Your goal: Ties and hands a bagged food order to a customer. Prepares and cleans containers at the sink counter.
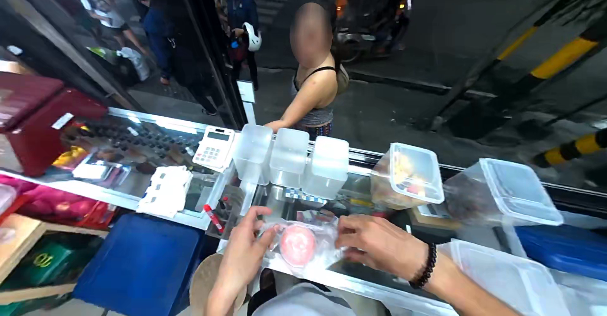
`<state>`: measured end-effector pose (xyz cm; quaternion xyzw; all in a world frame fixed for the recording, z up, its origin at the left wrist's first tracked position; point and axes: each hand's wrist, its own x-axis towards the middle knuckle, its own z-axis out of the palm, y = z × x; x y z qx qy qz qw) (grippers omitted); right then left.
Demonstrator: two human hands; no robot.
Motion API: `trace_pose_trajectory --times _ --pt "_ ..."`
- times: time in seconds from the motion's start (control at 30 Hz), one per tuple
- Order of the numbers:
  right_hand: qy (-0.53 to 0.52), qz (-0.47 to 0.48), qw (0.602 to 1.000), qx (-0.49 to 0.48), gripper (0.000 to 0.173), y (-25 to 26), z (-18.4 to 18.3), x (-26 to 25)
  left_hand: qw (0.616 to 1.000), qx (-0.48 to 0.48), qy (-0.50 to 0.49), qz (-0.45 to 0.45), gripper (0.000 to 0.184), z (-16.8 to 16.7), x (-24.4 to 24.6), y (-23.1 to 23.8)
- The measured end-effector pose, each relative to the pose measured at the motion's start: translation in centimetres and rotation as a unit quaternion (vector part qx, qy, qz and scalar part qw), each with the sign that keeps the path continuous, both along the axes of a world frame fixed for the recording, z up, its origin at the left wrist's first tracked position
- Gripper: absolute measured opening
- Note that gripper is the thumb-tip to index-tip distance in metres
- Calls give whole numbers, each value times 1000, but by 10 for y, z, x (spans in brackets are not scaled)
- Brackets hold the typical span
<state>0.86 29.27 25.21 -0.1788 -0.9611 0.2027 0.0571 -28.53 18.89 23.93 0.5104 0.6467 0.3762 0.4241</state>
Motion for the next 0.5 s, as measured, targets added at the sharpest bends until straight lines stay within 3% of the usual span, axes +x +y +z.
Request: trace_pose_trajectory --times 0.07,0.13,0.2,0.27,0.33,0.4,0.47,0.5 --pt "55 29 997 47 13 11 -4 -5 999 9 -35 -8 45 1 -3 2" --pt "123 54 991 -12 16 22 -8 -8 999 27 -11 -42 57 5 -6 1" --pt "142 61 985 -71 16 33 -10 -9 984 51 170 -30 56 15 -1 2" --pt "96 56 988 -108 17 37 -8 -11 927 64 369 19 48 17 8 5" --pt "34 60 985 -155 29 36 4 -13 866 54 493 58 33 14 13 7" --pt "-20 68 989 -131 42 37 19 -15 839 20 538 75 26 11 15 13" --pt "-48 68 995 -47 31 37 23 -11 842 -15 535 61 30 13 16 17" --pt "-51 66 996 -26 23 37 21 -9 862 -25 504 45 32 17 14 16"
